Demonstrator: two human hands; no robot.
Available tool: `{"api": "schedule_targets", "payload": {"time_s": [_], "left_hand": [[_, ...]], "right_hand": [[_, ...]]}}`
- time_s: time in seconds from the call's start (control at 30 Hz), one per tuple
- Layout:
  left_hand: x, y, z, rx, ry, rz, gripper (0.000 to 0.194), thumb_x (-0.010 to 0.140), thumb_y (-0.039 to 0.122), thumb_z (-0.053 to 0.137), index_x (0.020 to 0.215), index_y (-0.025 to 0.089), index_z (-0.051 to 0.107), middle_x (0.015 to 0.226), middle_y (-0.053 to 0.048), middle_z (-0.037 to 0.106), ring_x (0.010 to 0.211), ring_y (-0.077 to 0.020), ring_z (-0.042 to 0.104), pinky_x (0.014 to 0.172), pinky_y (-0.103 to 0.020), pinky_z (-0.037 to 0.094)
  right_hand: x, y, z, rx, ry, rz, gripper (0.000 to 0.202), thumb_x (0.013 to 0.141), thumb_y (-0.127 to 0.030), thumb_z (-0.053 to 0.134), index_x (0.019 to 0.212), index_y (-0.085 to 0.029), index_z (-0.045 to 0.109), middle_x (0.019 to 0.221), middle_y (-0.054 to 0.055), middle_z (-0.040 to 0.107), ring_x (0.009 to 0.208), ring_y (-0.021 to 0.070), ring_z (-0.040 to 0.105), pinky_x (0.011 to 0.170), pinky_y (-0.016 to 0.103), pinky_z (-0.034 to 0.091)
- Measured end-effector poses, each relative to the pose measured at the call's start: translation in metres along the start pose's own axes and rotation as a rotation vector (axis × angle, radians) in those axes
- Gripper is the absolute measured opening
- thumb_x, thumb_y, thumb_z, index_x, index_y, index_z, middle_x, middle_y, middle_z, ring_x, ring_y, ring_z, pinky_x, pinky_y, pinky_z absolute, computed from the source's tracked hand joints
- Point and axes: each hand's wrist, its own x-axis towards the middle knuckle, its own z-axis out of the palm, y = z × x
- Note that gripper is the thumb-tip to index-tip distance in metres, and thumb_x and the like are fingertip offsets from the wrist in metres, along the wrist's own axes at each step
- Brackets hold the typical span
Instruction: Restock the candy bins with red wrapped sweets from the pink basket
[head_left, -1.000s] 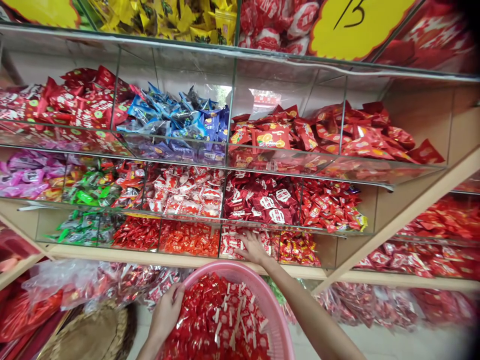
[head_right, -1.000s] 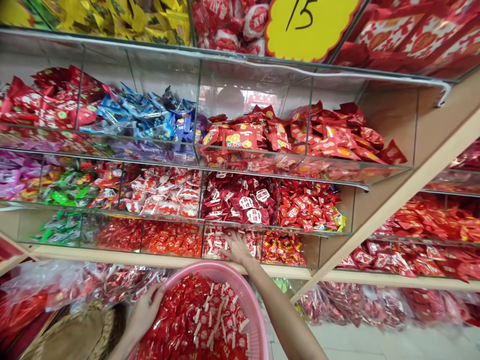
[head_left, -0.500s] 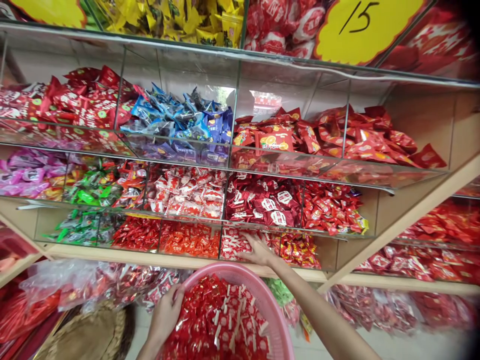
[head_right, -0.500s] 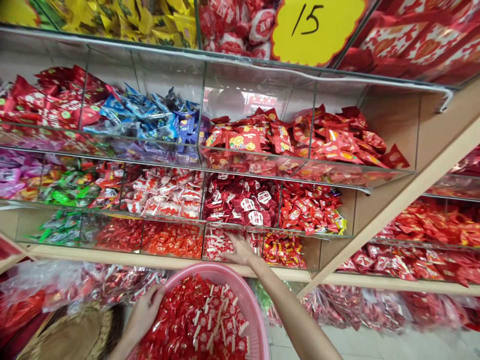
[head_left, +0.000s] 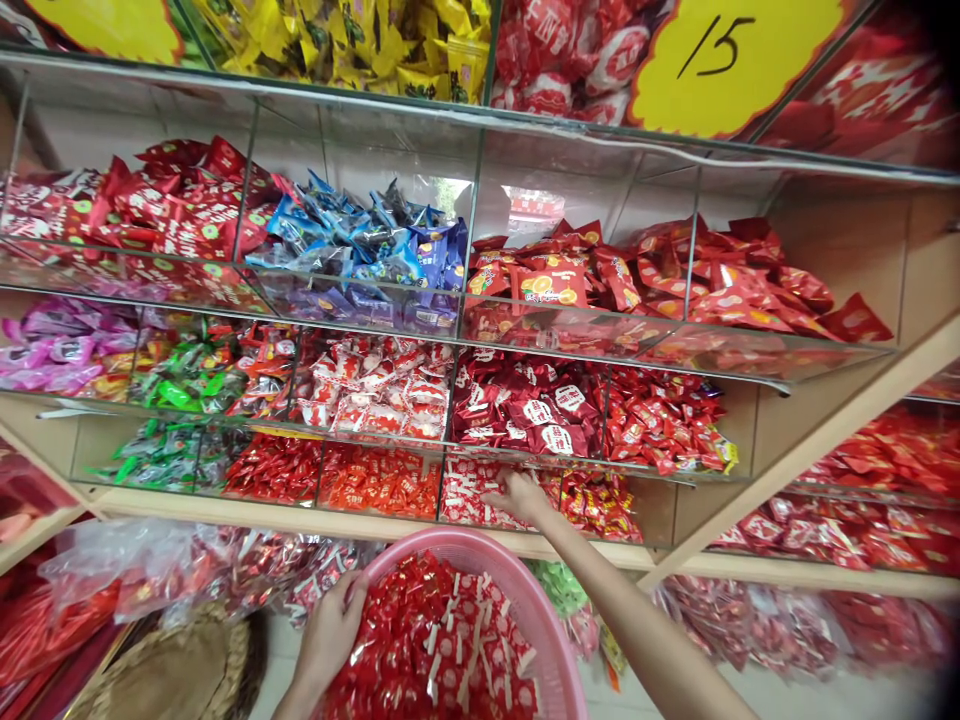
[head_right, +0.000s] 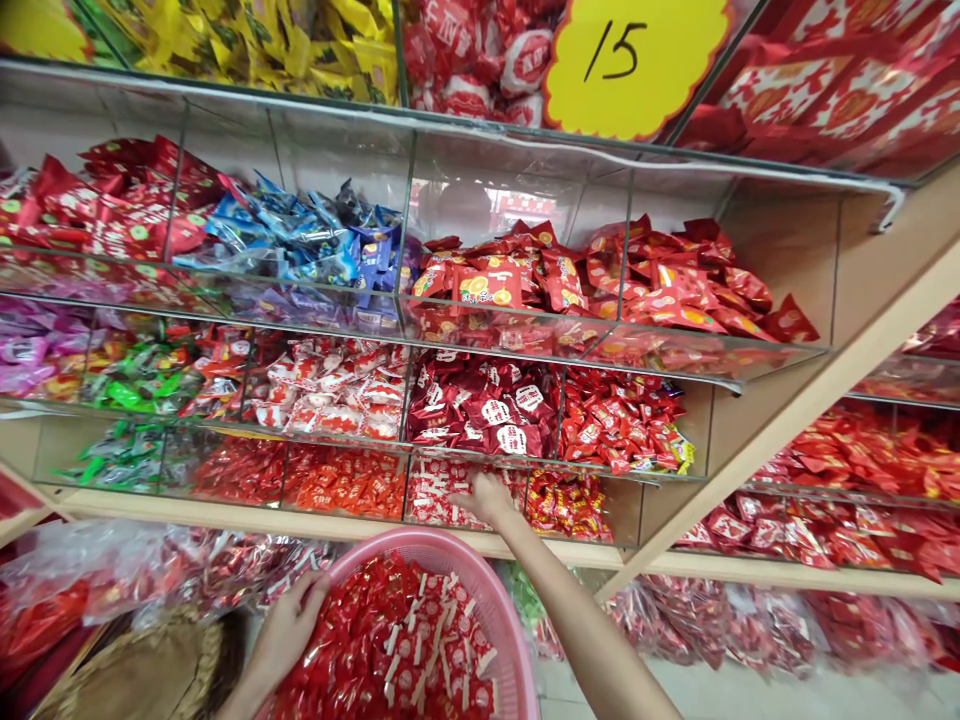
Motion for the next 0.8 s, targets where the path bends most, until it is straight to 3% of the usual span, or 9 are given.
{"api": "schedule_targets", "payload": {"time_s": [0.23,0.37,0.43,0.6,0.8], "left_hand": [[0.001,-0.003,0.001,-0.021,0.003,0.015,0.034,0.08,0.047,0.035,0.09,0.021,0.056,0.072,0.0,0.067,0.066,-0.0167,0.062,0.066,-0.025,0.045],[0.002,-0.003,0.002,-0.018,0.004,0.011,0.034,0.08,0.046,0.035,0.091,0.021,0.056,0.072,0.0,0.067,0.065,-0.0164,0.062,0.066,-0.024,0.045],[0.001,-0.003,0.002,-0.015,0.006,0.011,0.034,0.08,0.046,0.035,0.091,0.021,0.056,0.073,0.0,0.067,0.066,-0.0167,0.062,0.066,-0.024,0.044],[0.0,-0.001,0.001,-0.018,0.027,0.004,0.034,0.08,0.046,0.036,0.089,0.022,0.057,0.07,0.0,0.067,0.062,-0.0169,0.062,0.063,-0.024,0.045],[0.0,0.001,0.001,-0.031,0.034,0.003,0.033,0.079,0.044,0.037,0.089,0.022,0.059,0.071,0.0,0.068,0.063,-0.0168,0.061,0.064,-0.024,0.045]], "right_hand": [[0.004,0.002,-0.001,0.073,-0.095,-0.097,0.05,0.065,-0.034,0.061,0.111,-0.016,0.05,0.091,0.008,0.06,0.082,0.0192,0.053,0.062,0.024,0.035],[0.013,0.014,-0.01,0.101,-0.099,-0.183,0.031,0.07,-0.032,0.055,0.096,-0.016,0.058,0.083,0.005,0.062,0.074,0.0171,0.054,0.061,0.024,0.036],[0.019,0.015,-0.014,0.099,-0.08,-0.189,0.029,0.073,-0.029,0.051,0.098,-0.017,0.058,0.089,0.005,0.063,0.077,0.0184,0.055,0.064,0.025,0.038],[0.04,0.002,-0.015,0.045,-0.102,-0.134,0.04,0.074,-0.029,0.05,0.113,-0.021,0.053,0.107,0.008,0.059,0.089,0.0234,0.054,0.071,0.029,0.041],[0.046,-0.007,-0.011,0.036,-0.221,-0.211,0.035,0.071,-0.027,0.05,0.106,-0.023,0.056,0.096,0.006,0.062,0.073,0.0196,0.055,0.06,0.027,0.04]]}}
